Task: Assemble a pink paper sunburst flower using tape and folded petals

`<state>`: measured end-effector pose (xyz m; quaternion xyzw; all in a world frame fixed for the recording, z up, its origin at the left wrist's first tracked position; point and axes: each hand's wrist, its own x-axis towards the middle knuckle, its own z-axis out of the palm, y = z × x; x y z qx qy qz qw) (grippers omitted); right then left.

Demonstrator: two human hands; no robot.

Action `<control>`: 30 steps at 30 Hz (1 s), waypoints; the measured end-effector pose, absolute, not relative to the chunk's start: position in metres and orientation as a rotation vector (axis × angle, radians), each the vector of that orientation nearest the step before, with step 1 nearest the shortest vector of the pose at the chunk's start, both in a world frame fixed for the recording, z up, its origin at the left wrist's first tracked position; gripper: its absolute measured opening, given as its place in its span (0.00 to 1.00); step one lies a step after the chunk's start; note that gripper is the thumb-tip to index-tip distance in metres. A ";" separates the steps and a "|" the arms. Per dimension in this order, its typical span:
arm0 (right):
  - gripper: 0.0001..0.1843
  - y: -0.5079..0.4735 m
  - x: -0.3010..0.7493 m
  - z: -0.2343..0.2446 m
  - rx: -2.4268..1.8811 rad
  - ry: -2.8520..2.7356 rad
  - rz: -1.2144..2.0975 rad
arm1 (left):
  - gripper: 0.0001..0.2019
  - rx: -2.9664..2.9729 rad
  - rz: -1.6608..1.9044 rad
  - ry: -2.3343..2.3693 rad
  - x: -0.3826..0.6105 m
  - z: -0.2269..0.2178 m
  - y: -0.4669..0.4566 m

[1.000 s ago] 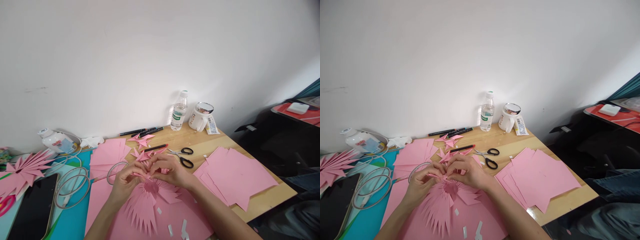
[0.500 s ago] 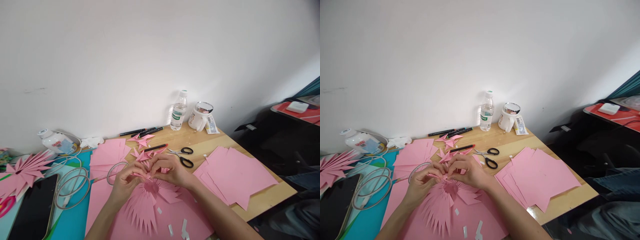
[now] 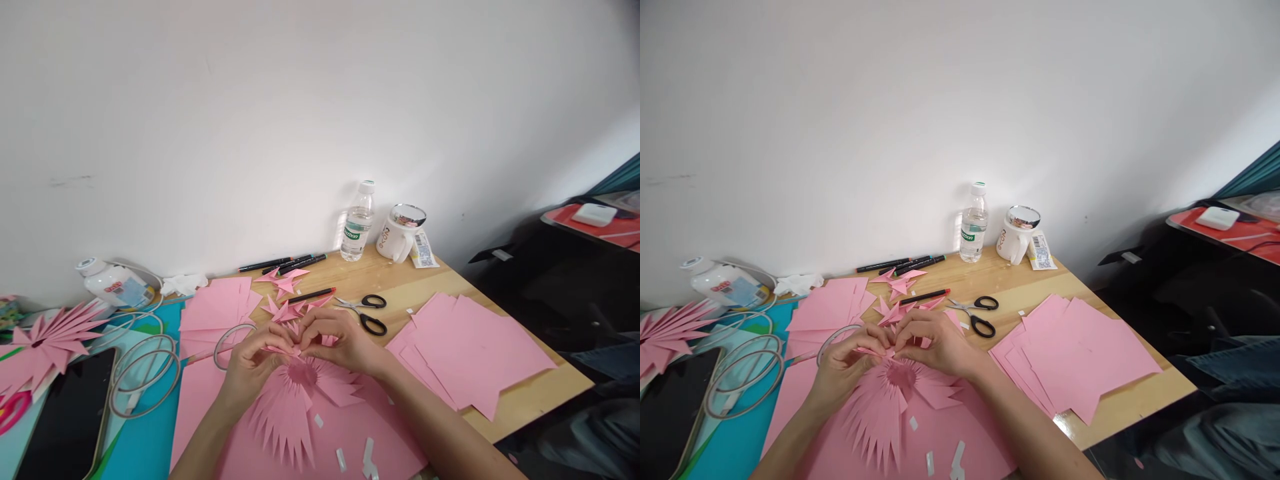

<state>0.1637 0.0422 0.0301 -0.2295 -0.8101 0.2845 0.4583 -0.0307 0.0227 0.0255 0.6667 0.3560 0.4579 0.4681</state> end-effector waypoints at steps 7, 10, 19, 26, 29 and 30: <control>0.06 0.041 0.164 0.031 -0.591 -2.015 0.683 | 0.04 1.647 1.138 0.878 -0.031 0.027 0.023; 0.04 0.042 0.164 0.029 -0.579 -2.011 0.714 | 0.04 1.660 1.142 0.864 -0.031 0.026 0.023; 0.04 0.041 0.163 0.030 -0.586 -1.997 0.724 | 0.03 1.645 1.138 0.876 -0.033 0.025 0.022; 0.05 0.041 0.164 0.029 -0.575 -2.011 0.745 | 0.04 1.644 1.128 0.856 -0.032 0.025 0.023; 0.05 0.041 0.164 0.029 -0.580 -2.030 0.748 | 0.04 1.647 1.128 0.849 -0.033 0.025 0.022; 0.04 0.041 0.164 0.029 -0.583 -2.030 0.752 | 0.04 1.649 1.131 0.850 -0.033 0.025 0.022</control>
